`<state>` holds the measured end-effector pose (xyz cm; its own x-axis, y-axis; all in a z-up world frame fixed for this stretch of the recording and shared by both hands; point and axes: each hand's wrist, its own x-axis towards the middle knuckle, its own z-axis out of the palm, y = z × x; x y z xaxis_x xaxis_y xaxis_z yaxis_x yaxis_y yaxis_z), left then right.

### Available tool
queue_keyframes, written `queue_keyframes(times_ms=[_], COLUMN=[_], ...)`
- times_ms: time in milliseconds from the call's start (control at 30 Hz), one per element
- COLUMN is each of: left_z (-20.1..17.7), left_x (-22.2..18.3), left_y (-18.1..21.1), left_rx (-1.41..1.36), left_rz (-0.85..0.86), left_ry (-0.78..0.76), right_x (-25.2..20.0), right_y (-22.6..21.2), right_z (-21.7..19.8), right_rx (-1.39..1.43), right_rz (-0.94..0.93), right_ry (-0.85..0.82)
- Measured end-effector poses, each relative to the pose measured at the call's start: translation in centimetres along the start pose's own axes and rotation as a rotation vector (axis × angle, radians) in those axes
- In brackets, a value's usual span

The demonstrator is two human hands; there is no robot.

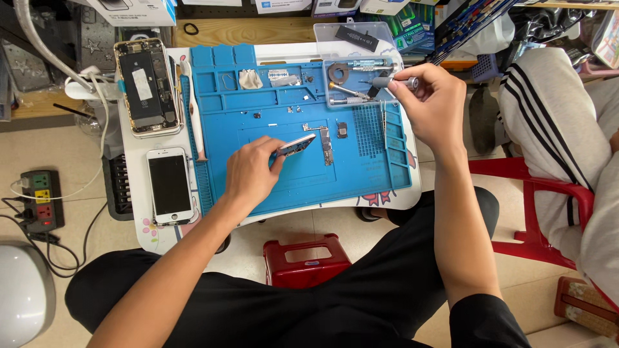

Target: The person disassembles a smartphone on a blue work mat, using a screwdriver to remove screws and a metal spudger to pry open the casing and disconnect internal components. They remove the back cover and internal parts, placing them on the mat.

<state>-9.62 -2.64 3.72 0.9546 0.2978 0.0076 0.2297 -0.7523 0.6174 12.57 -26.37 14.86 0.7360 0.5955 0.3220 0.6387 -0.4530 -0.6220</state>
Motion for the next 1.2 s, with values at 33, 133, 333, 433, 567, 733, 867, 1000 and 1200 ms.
queue_keyframes(times_ms=[33,133,333,433,567,733,867,1000,1200], left_z=[-0.4,-1.0,-1.1,0.3,0.5,0.4,-1.5,-0.1,0.2], left_x=[-0.1,0.4,1.6,2.4,3.0,3.2,2.9,3.1,3.2], left_y=[0.3,0.6,0.2,-1.2,-1.4,-1.3,0.2,-1.1,-1.4], left_rx=[-0.001,-0.074,-0.132,-0.205,-0.274,-0.272,-0.263,-0.231,-0.277], left_rz=[-0.011,0.048,-0.001,-0.015,0.017,0.087,0.167,0.135,0.103], left_ry=[-0.003,0.028,-0.009,-0.043,-0.046,-0.020,-0.032,-0.056,-0.058], right_x=[-0.4,-1.3,-3.1,-3.4,-4.5,-4.5,-4.8,-4.4,-3.6], right_y=[0.2,0.5,-2.1,-3.4,-4.3,-3.3,-2.8,-1.5,-1.1], right_z=[0.3,1.4,4.5,6.5,9.8,11.6,11.3,11.7,13.2], right_rx=[0.004,0.212,0.304,0.170,-0.113,-0.251,-0.186,-0.147,-0.166], right_rz=[0.001,0.098,0.082,-0.030,-0.363,-0.556,-0.509,-0.453,-0.483], right_ry=[-0.010,0.033,-0.192,-0.290,-0.332,-0.347,-0.411,-0.470,-0.468])
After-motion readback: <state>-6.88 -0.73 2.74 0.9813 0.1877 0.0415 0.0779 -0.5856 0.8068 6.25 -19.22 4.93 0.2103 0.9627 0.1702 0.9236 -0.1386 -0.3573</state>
